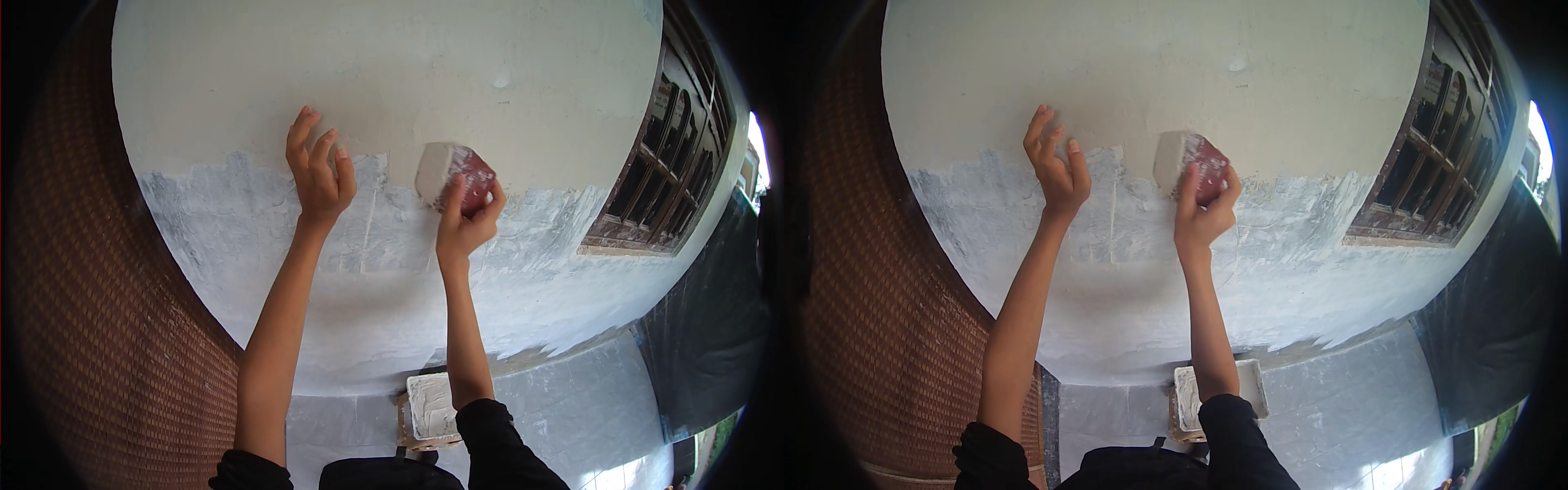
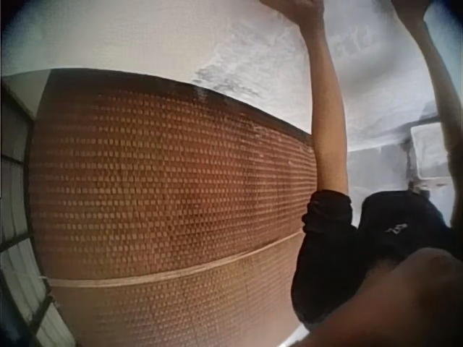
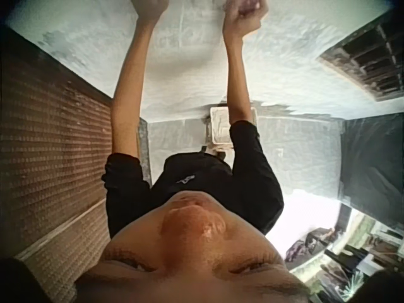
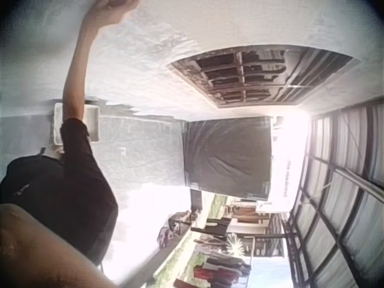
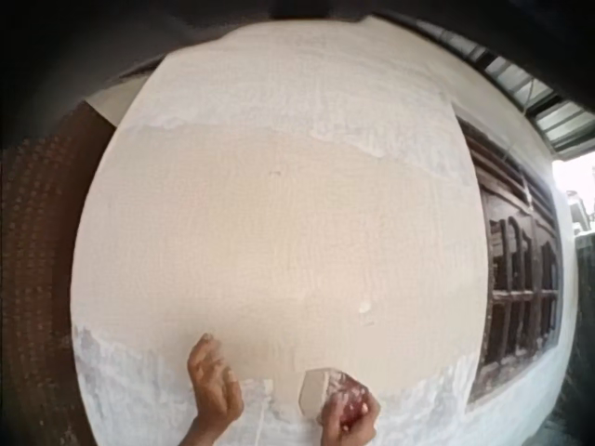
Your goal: The person applies wall putty from a plastic tray container to a damaged area of a house wall using a putty knife.
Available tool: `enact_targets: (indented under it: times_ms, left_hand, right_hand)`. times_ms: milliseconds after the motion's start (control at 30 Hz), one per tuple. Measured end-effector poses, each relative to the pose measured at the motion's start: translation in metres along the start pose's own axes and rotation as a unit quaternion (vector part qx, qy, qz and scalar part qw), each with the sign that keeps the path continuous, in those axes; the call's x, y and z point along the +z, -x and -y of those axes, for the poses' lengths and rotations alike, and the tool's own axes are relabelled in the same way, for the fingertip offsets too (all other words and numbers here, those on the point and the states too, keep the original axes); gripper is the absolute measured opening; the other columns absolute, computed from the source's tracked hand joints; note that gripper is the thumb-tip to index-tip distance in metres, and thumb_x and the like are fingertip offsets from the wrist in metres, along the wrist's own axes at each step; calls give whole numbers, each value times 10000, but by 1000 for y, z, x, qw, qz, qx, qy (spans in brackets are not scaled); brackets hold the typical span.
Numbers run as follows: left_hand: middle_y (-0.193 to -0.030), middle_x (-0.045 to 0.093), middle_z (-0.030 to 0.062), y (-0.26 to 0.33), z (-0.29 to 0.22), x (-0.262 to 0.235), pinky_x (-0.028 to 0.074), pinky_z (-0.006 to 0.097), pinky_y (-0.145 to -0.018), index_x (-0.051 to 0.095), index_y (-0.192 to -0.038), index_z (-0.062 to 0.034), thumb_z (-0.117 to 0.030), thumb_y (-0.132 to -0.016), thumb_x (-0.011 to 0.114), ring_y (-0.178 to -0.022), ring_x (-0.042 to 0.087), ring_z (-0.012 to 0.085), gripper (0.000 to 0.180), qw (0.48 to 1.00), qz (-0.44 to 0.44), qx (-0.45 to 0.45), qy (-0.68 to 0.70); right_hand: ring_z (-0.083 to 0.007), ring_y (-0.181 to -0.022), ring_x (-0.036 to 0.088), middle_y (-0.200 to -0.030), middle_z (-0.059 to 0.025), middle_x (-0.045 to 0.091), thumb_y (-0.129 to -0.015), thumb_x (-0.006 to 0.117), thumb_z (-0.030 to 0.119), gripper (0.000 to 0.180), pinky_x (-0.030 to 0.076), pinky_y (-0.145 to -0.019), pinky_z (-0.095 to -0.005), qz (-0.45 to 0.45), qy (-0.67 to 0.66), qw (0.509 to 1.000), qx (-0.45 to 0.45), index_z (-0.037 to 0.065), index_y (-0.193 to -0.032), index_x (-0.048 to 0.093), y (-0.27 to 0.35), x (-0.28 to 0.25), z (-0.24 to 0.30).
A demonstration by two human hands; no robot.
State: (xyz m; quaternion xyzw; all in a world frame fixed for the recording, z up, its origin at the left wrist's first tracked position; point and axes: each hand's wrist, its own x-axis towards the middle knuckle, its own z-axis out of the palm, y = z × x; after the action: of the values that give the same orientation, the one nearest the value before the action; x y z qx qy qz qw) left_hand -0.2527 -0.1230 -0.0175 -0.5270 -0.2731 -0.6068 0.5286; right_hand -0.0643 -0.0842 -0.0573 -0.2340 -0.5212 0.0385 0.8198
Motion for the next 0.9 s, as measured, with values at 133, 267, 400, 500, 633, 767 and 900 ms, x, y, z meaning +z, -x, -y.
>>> enact_targets:
  times_ms: [133, 267, 400, 500, 633, 767, 900]
  left_hand:
    - [-1311, 380, 183, 0, -2, 0, 374, 502, -1018, 403, -1213, -91, -68, -882, 480, -1267, 388, 368, 341, 1000, 9, -3, 8]
    - [-1316, 375, 174, 1, 2, 0, 378, 500, -1019, 401, -1219, -98, -70, -878, 481, -1269, 386, 366, 351, 1000, -2, -15, 26]
    - [-1321, 362, 175, 2, 1, -1, 385, 498, -1013, 402, -1214, -88, -68, -876, 483, -1265, 390, 367, 348, 1000, 1, -5, 9]
    - [-1320, 358, 177, -2, 1, 0, 387, 496, -1013, 402, -1210, -85, -66, -875, 484, -1266, 389, 367, 345, 1000, 8, 6, -1]
    - [-1328, 332, 217, -3, 3, -3, 355, 513, -1022, 352, -1228, -57, -50, -888, 455, -1287, 350, 399, 355, 1000, 21, 10, 9]
    - [-1306, 380, 184, -1, 0, -3, 388, 499, -1012, 408, -1201, -79, -68, -869, 490, -1260, 392, 380, 342, 1000, 8, -9, 5]
    - [-1306, 378, 187, -1, -1, 2, 389, 501, -1007, 416, -1194, -72, -68, -869, 491, -1265, 386, 383, 334, 1000, 11, 9, 5]
  right_hand:
    - [-107, -723, 629, -880, -132, 676, -893, 668, 130, 398, 490, -629, -205, -64, -188, 977, 82, -37, -1174, 441, -16, -14, 11]
    - [-86, -649, 577, -808, -88, 653, -885, 682, 165, 408, 443, -584, -196, 106, -98, 988, 47, -21, -1170, 457, -1, 3, 10]
    - [-117, -780, 604, -956, -132, 647, -902, 653, 125, 383, 491, -677, -224, 15, -64, 996, 52, -29, -1182, 440, -15, -20, -5]
    - [-124, -797, 618, -964, -143, 649, -909, 641, 105, 365, 498, -662, -215, -6, -150, 987, 54, -24, -1178, 432, -18, -22, 4]
    - [-109, -587, 600, -743, -102, 661, -862, 703, 143, 398, 452, -522, -232, 98, -73, 992, -34, 10, -1167, 485, 7, 10, 18]
    - [-128, -652, 628, -801, -118, 671, -874, 691, 162, 387, 488, -578, -241, 39, -32, 999, -15, -1, -1161, 488, -8, -6, 0]
    - [-102, -668, 610, -823, -98, 675, -885, 680, 157, 371, 479, -584, -220, -28, -130, 991, 0, -16, -1149, 485, -21, -6, 7]
